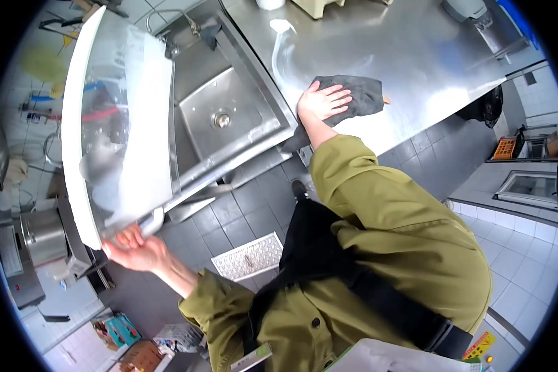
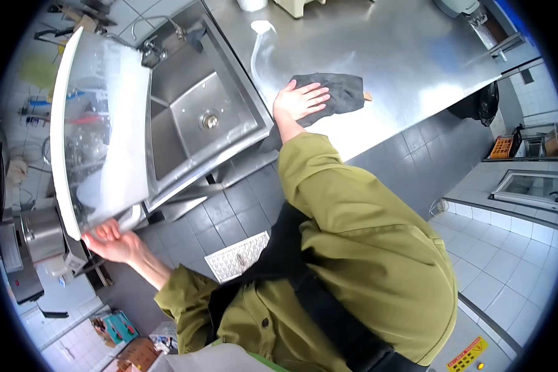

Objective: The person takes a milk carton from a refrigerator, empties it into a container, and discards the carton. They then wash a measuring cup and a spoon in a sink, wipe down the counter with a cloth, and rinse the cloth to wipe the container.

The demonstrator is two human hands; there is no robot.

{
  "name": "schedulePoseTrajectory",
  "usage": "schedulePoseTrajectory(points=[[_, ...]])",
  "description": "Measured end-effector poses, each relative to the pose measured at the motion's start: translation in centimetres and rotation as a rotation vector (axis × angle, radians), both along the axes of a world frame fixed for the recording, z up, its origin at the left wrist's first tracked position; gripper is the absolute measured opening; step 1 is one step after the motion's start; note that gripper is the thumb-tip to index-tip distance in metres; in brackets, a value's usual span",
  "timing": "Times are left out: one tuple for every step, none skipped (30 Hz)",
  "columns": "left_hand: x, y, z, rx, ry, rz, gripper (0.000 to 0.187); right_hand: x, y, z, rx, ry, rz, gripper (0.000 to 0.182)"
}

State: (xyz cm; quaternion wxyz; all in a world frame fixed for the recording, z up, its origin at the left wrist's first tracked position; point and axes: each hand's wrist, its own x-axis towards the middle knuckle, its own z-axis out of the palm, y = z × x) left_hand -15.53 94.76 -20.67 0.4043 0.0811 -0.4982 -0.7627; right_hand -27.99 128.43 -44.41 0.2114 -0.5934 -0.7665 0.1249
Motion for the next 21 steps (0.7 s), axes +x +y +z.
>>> schedulePoseTrajectory(points=[[-1.1, -0.4, -0.1, 0.004, 0.002, 0.011, 0.025, -2.0, -0.2, 0.3, -0.023, -0.01, -0.018, 0.061], [-2.1, -0.9, -0.3, 0.004, -0.001, 0.022, 0.024, -3.9, -0.2, 0.2, -0.017, -0.009, -0.008, 0.06], [-3.3, -1.9, -0.9, 0.008, 0.014, -0.006, 0.023, -6.2, -0.2, 0.1, -0.01, -0.01, 0.003, 0.059], [-4.6, -1.9, -0.8, 0.026, 0.001, -0.003, 0.026, -8.6, 0.0, -0.3, -0.005, -0.012, 0.015, 0.058], [-5.9, -1.9, -0.8, 0.047, 0.0, -0.016, 0.029, -10.8, 0.3, -0.8, 0.041, 0.026, 0.034, 0.054], [-7.5, -1.9, -1.0, 0.067, -0.008, -0.026, 0.033, -13.2, 0.8, -1.5, 0.086, 0.054, 0.05, 0.048], [-8.9, -1.7, -0.7, 0.049, -0.033, 0.002, 0.038, -14.6, 1.1, -1.7, 0.088, 0.188, 0.105, 0.044], [-10.1, -1.4, -0.4, 0.034, -0.047, 0.067, 0.036, -16.4, 1.6, -1.4, 0.094, 0.33, 0.16, 0.041], [-11.2, -1.9, -0.5, 0.026, -0.041, 0.055, 0.035, -17.7, 1.9, -1.3, 0.012, 0.495, 0.165, 0.038], [-12.3, -2.4, -0.8, 0.023, -0.034, 0.048, 0.034, -19.1, 2.4, -1.1, -0.069, 0.66, 0.174, 0.036], [-13.4, -1.9, -0.3, 0.057, -0.04, 0.093, 0.032, -19.4, 2.9, 1.0, -0.417, 0.696, 0.15, 0.04], [-14.3, -2.3, -0.7, 0.044, -0.032, 0.1, 0.032, -21.0, 4.4, -0.8, -0.477, 1.011, 0.322, 0.045], [-15.0, -2.3, -0.7, 0.064, -0.033, 0.105, 0.032, -21.7, 4.9, -0.5, -0.376, 0.9, 0.392, 0.049], [-15.8, -2.4, -0.7, 0.078, -0.039, 0.107, 0.032, -22.1, 5.0, -0.6, -0.28, 0.783, 0.451, 0.053], [-16.4, -2.7, -0.9, 0.085, -0.005, 0.021, 0.03, -22.3, 5.1, -0.6, -0.183, 0.664, 0.509, 0.057], [-17.1, -2.9, -1.0, 0.087, -0.01, -0.003, 0.028, -22.4, 5.2, -0.4, -0.083, 0.544, 0.567, 0.062], [-17.6, -3.0, -1.1, 0.086, -0.016, -0.028, 0.026, -22.6, 5.3, -0.2, 0.014, 0.423, 0.62, 0.066], [-18.3, -3.1, -1.2, 0.084, -0.016, -0.053, 0.025, -23.2, 5.5, -0.2, 0.11, 0.305, 0.671, 0.071], [-18.7, -2.9, -1.4, 0.131, -0.03, 0.027, 0.021, -24.8, 5.7, -1.0, 0.192, 0.239, 0.622, 0.077], [-18.9, -2.7, -1.3, 0.109, -0.067, 0.061, 0.022, -26.2, 6.1, -1.0, 0.229, 0.163, 0.636, 0.076], [-19.2, -3.0, -1.4, 0.079, -0.055, 0.032, 0.019, -26.8, 6.4, -1.3, 0.253, 0.072, 0.643, 0.074]])
